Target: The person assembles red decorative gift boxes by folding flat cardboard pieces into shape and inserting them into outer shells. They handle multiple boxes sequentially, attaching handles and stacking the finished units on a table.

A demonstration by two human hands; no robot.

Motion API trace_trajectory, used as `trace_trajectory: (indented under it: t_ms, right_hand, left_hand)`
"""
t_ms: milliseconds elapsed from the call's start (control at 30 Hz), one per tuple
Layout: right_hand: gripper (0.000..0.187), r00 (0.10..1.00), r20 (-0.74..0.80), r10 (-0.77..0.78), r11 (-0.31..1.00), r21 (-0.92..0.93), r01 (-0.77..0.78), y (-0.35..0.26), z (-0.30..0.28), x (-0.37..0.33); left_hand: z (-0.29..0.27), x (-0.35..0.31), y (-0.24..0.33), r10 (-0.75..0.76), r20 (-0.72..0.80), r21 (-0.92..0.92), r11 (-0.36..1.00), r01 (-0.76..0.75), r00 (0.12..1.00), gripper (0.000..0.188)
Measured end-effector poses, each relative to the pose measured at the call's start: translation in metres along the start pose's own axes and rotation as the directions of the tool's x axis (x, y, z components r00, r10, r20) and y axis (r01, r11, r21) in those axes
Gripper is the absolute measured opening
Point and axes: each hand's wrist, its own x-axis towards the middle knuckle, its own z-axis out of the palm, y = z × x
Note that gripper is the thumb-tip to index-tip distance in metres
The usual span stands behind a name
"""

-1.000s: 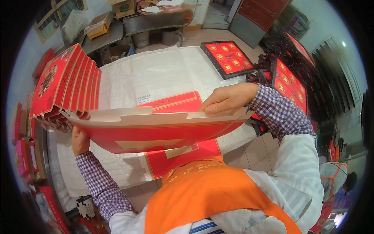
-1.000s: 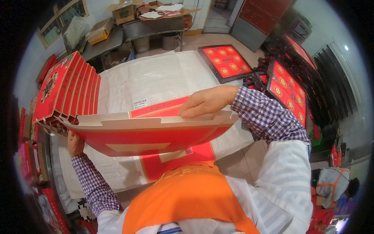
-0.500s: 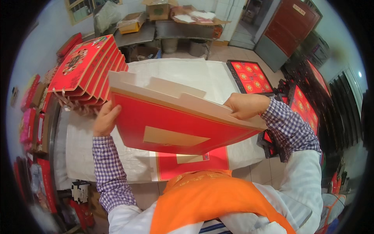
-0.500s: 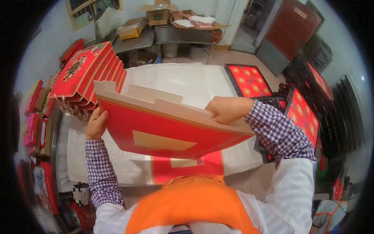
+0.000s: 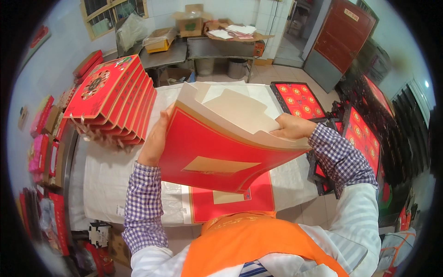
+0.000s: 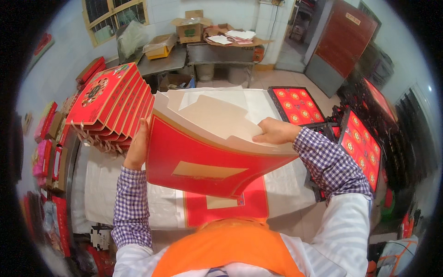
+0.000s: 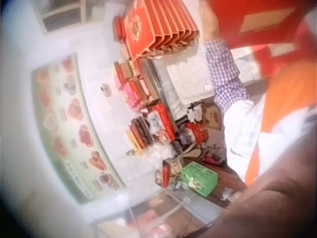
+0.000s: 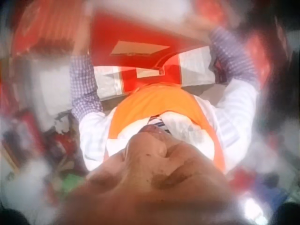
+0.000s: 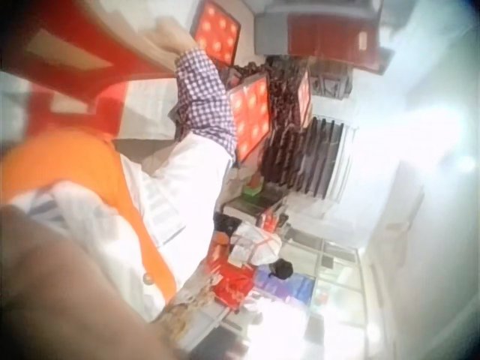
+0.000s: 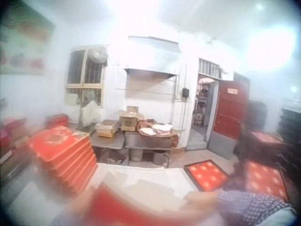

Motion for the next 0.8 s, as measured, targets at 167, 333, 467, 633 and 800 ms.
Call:
trace_trajectory:
  t_ms: [167,333,467,633,800]
  right_hand:
    - [0.032,0.998,-0.051,-0.038,0.999,-0.025,0.037,0.004,0.002,-0.004]
    - [0.030,0.995,-0.080,-0.066,0.998,-0.002,0.066,-0.006,-0.003,-0.014]
    - [0.026,0.985,-0.010,-0.171,0.983,0.059,0.171,-0.003,-0.003,-0.017]
    - [0.026,0.980,0.187,0.065,0.992,-0.117,-0.043,0.004,-0.014,-0.021]
    - [0.027,0.991,0.100,0.088,0.946,-0.319,-0.052,0.022,-0.001,-0.007]
  left_hand:
    - [0.015,-0.002,0.009,0.069,-0.031,0.176,0.982,-0.062,0.997,0.065]
    - [-0.002,-0.031,0.010,-0.081,-0.059,0.265,0.960,0.094,0.995,0.047]
    - [-0.022,-0.039,-0.012,-0.042,-0.133,0.201,0.977,0.069,0.990,0.024]
    - [-0.032,-0.044,-0.022,-0.022,-0.163,0.145,0.988,0.046,0.986,0.029]
    - [-0.043,-0.039,-0.048,0.088,-0.197,0.417,0.909,0.002,0.976,0.031]
